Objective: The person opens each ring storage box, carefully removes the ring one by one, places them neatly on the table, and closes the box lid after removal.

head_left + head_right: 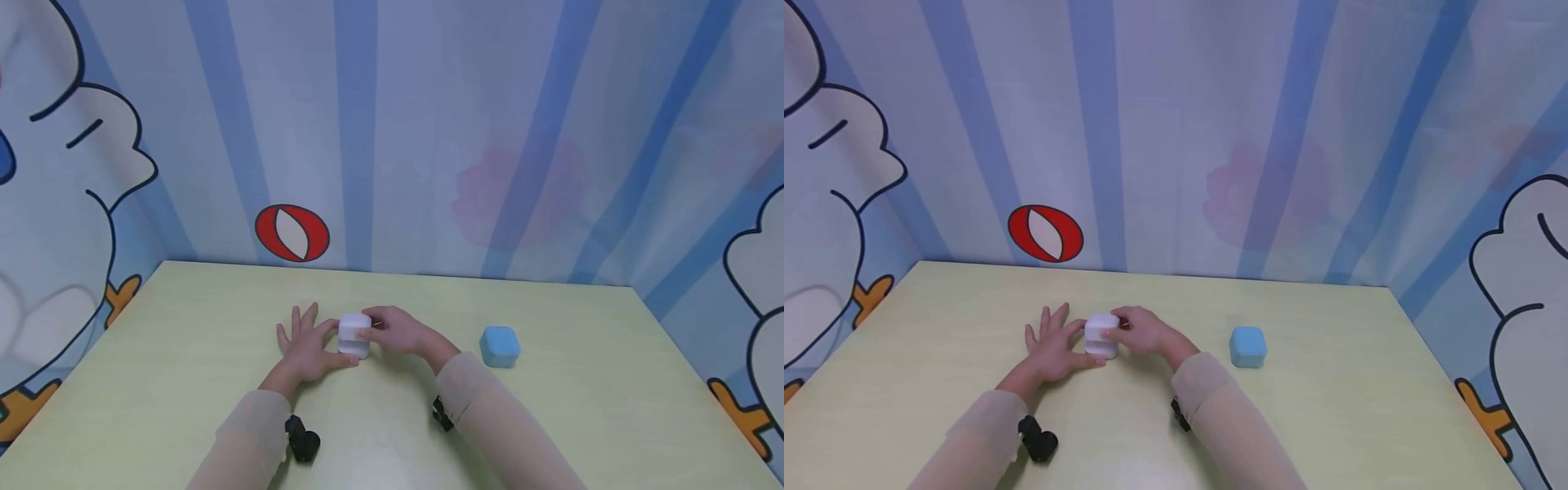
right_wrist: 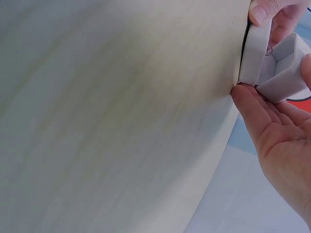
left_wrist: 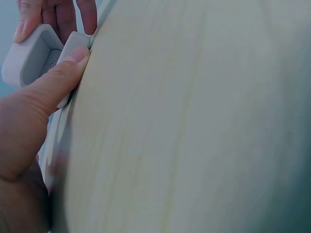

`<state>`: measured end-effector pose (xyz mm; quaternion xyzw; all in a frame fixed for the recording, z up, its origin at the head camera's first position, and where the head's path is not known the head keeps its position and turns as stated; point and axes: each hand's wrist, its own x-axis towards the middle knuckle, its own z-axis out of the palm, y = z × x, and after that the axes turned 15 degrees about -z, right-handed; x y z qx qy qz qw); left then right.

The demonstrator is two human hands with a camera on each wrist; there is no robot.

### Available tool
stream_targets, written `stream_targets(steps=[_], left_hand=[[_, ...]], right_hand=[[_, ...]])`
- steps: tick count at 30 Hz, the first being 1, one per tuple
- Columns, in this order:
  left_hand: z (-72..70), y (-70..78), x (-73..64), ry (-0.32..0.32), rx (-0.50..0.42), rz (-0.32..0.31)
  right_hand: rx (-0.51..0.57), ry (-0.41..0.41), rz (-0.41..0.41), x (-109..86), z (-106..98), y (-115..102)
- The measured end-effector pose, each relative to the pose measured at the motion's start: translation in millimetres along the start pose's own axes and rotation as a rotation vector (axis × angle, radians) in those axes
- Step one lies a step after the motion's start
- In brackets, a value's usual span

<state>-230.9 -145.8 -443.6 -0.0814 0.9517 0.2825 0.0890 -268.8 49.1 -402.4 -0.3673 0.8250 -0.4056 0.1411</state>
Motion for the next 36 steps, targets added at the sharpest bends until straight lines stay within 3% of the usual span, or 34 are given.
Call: stream_targets(steps=[36], left_hand=[[1.2, 0.5, 1.2, 0.006, 0.01, -0.006]], right_hand=[[0.002, -0.005, 0.034, 1.5, -0.6, 2.6]])
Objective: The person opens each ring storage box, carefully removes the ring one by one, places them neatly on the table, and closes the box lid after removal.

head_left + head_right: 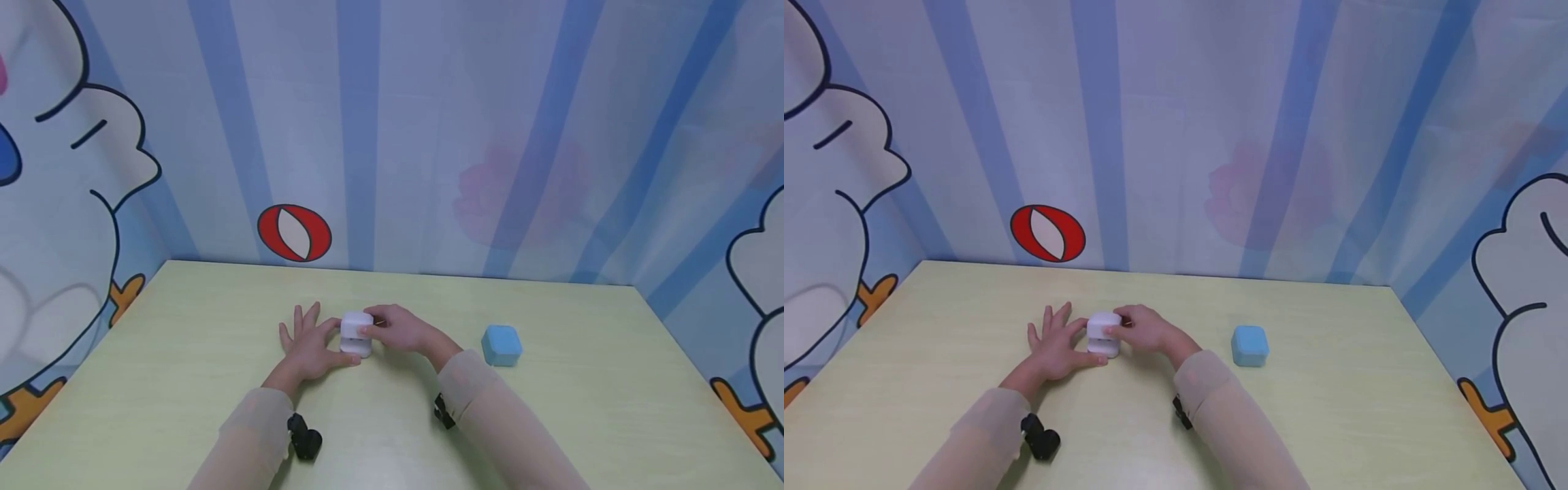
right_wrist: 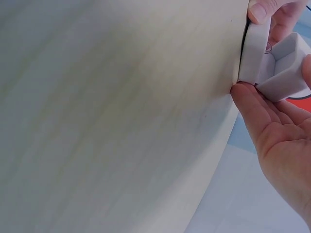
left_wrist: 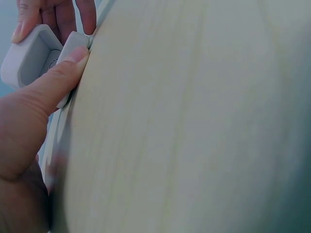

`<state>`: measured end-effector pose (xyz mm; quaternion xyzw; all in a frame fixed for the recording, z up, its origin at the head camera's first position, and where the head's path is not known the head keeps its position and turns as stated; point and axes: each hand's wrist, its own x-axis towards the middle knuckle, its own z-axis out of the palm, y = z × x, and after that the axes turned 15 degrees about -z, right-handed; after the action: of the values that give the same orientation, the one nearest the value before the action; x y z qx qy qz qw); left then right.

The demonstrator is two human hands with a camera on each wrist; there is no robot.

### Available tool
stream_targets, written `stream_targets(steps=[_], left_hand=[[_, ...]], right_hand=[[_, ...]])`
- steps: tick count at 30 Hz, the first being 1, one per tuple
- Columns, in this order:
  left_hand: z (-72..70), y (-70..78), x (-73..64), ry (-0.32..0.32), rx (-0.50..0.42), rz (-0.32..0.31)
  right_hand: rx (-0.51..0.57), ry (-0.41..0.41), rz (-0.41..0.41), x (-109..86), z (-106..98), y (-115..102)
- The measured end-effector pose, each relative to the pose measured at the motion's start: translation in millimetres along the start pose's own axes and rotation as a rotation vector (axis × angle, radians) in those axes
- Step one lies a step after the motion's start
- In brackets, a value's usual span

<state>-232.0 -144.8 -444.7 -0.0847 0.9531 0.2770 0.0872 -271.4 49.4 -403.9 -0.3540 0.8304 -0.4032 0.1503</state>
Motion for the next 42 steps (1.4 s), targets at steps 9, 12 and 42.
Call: stream_targets(steps=[9, 12, 42], left_hand=[[-0.2, 1.2, -1.8, -0.005, -0.007, 0.001], [-0.6, 1.5, -1.6, -0.005, -0.007, 0.001], [-4.5, 3.9, -4.7, -0.026, -0.017, -0.014]], right_hand=[[0.003, -0.003, 0.001, -0.8, 0.2, -0.1], [-0.01, -0.006, 0.0, -0.8, -0.3, -0.7], [0.02, -0.011, -0.001, 1.5, -0.4, 0.2]])
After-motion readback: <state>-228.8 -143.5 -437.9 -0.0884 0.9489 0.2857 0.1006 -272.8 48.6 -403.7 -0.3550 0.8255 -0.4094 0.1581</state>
